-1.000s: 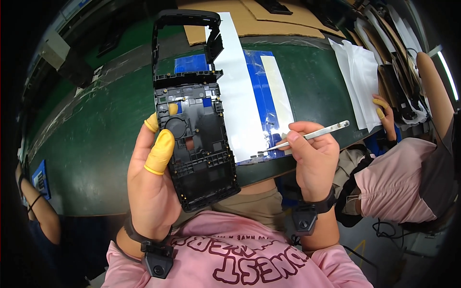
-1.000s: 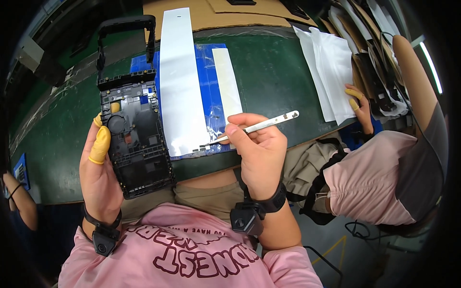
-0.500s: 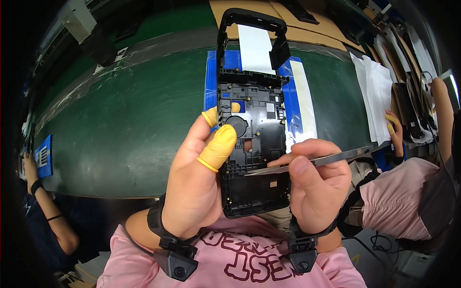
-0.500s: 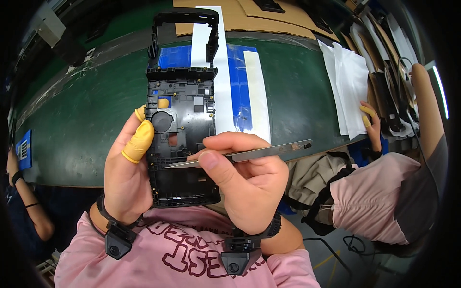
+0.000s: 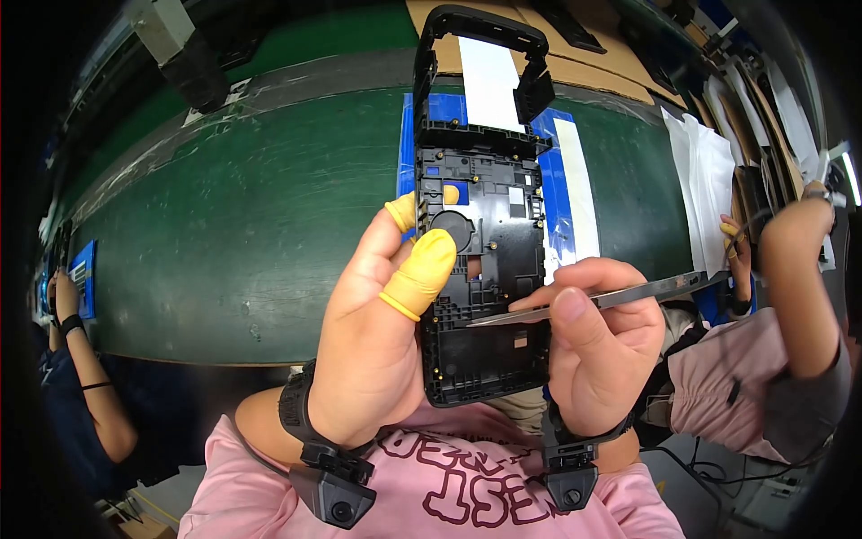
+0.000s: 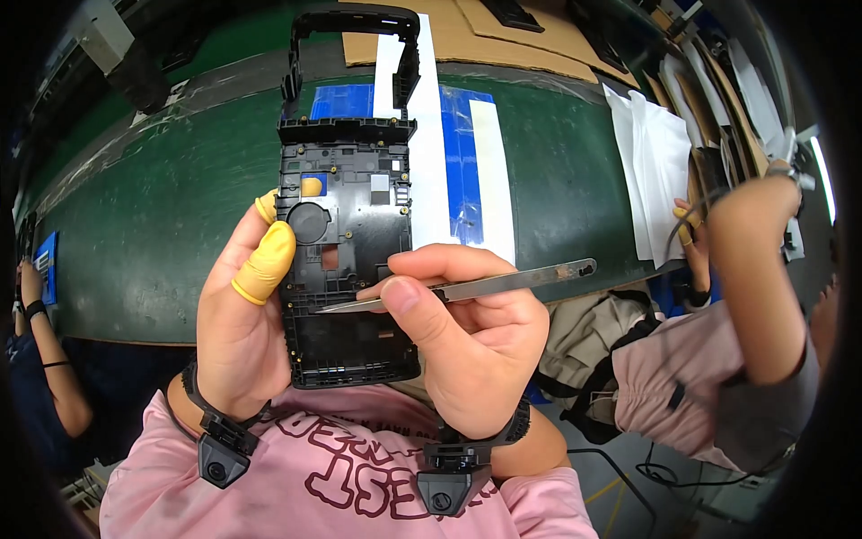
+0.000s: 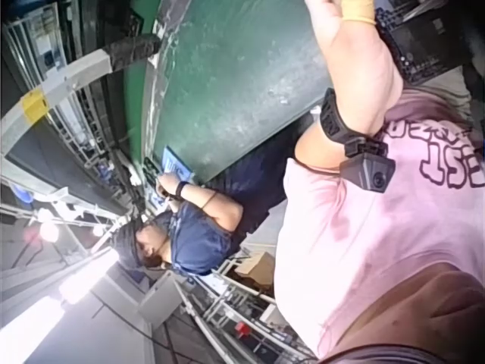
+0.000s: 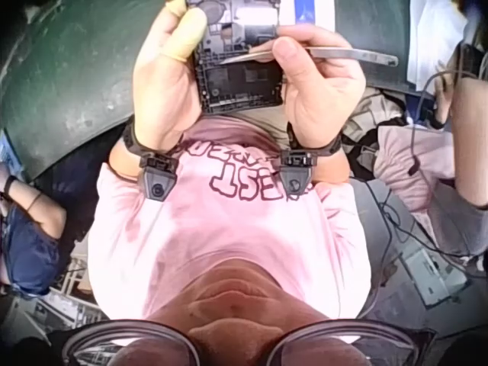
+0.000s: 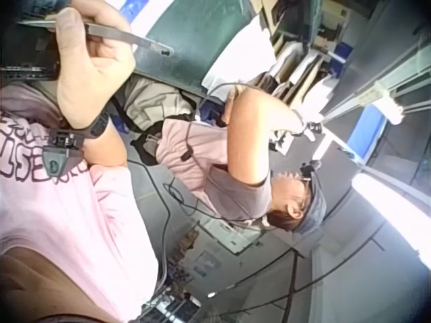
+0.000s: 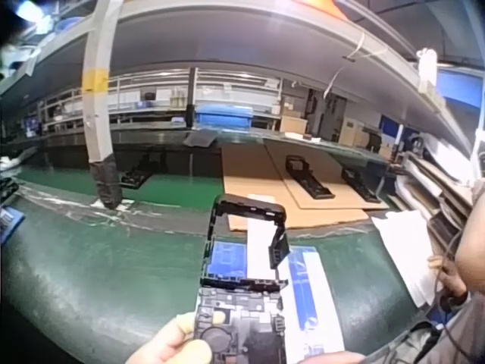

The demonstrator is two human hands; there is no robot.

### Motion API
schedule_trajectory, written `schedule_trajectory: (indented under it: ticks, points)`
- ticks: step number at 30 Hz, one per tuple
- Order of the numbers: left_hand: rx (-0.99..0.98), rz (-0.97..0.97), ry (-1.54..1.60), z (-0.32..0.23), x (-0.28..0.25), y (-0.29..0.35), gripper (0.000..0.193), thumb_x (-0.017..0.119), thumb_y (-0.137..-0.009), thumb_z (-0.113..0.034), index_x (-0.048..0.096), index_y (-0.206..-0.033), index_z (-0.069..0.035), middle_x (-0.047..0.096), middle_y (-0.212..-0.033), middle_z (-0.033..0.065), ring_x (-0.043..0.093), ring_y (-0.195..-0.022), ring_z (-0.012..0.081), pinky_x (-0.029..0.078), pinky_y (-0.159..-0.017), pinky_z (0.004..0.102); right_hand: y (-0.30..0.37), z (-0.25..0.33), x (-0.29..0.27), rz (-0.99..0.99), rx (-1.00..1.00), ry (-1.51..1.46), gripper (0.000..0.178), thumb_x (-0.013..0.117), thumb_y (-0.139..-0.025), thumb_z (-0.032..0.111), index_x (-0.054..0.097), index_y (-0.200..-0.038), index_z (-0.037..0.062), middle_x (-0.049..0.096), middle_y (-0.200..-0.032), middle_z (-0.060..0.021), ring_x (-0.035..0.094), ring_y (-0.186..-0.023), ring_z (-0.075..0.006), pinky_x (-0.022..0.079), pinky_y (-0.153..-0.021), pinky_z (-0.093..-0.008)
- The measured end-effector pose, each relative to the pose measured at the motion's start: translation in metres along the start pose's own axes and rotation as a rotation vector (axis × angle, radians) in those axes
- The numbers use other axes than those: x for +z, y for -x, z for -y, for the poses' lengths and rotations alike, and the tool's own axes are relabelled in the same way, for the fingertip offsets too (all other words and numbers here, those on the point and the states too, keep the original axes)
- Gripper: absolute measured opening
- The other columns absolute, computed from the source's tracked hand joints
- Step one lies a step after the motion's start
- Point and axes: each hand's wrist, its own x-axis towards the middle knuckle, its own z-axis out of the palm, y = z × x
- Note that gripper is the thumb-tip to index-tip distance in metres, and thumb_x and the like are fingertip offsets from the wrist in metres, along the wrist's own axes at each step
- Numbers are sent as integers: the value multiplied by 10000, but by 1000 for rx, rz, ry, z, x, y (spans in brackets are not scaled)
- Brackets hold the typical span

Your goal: Manually assemble components into a black plastic electronic housing and apply adhesive strips.

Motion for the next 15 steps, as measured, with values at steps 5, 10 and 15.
schedule_trajectory:
  ticks: [5, 10, 15]
  points:
    - [-3, -23, -8, 1, 0, 0, 299, 450, -894, -165, 412, -1161, -37, 536, -1043, 76, 544, -909, 131, 489, -773, 278, 0, 1, 1, 6, 8, 3, 166, 581, -790, -32, 541, -946, -72, 608, -825, -147, 614, -752, -175, 498, -693, -258]
    - [-36, 9, 49, -4, -2, 1, 383, 520, -837, -122, 386, -1182, -25, 522, -1083, 102, 534, -985, 177, 471, -816, 310, 0, 3, 3, -5, 27, 27, 163, 578, -791, -35, 542, -945, -73, 604, -836, -145, 613, -755, -176, 497, -696, -258]
    - [6, 15, -101, -10, 2, 3, 669, 641, -634, -33, 336, -1229, 1, 498, -1121, 110, 514, -1023, 197, 435, -873, 325, -2, 4, 5, 2, 27, 72, 167, 579, -788, -35, 540, -947, -72, 607, -829, -141, 612, -761, -174, 493, -702, -255]
